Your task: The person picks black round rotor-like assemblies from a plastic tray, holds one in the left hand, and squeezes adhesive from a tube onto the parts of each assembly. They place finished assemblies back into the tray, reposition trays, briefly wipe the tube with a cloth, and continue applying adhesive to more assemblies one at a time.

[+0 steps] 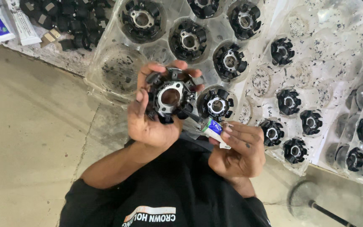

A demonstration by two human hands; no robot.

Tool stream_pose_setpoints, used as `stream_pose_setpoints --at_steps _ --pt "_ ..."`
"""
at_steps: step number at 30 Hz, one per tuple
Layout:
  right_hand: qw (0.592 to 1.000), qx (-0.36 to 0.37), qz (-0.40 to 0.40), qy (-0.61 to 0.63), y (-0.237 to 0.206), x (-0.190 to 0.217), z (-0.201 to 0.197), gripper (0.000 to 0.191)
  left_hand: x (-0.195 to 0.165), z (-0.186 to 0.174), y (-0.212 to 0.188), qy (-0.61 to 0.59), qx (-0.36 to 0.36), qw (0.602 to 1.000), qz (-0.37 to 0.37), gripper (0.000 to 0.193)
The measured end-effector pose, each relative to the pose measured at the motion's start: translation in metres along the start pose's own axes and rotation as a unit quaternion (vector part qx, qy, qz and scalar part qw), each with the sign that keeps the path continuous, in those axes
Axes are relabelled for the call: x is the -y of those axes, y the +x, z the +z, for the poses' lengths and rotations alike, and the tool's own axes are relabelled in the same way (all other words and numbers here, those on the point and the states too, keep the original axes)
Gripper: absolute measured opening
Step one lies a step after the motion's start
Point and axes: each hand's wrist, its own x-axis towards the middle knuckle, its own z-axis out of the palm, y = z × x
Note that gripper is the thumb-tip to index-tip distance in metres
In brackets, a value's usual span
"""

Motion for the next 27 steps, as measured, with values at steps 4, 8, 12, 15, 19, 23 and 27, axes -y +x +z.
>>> stream_pose_setpoints --at_steps 4,8,12,15,19,23,27 --pt "0.997 -0.029 0.03 0.065 -0.002 -0.003 0.009 0.022 0.009 0.001 -0.005 -0.098 -0.075 0.992 -0.034 0.047" --pt "0.995 -0.066 0.03 0.072 -0.003 -0.007 0.013 0.021 0.015 0.001 -0.01 -0.131 -0.098 0.985 -0.052 0.048" --pt "0.997 -0.047 0.012 0.056 -0.002 -0.009 0.015 0.018 0.015 0.0 -0.01 -0.144 -0.116 0.981 -0.064 0.045" --pt "0.998 -0.052 0.004 0.043 -0.002 -0.009 0.017 0.021 0.014 -0.001 -0.01 -0.152 -0.131 0.977 -0.078 0.044" --pt "0.997 -0.063 0.014 0.049 -0.004 -0.008 0.019 0.024 0.011 0.001 -0.008 -0.149 -0.137 0.976 -0.085 0.047" --pt "0.997 -0.053 0.021 0.058 -0.002 -0.007 0.018 0.024 0.01 0.002 -0.005 -0.159 -0.15 0.971 -0.097 0.047" --pt "0.999 -0.024 0.01 0.029 0.002 -0.004 0.014 0.023 0.01 -0.001 -0.005 -0.164 -0.18 0.963 -0.116 0.048"
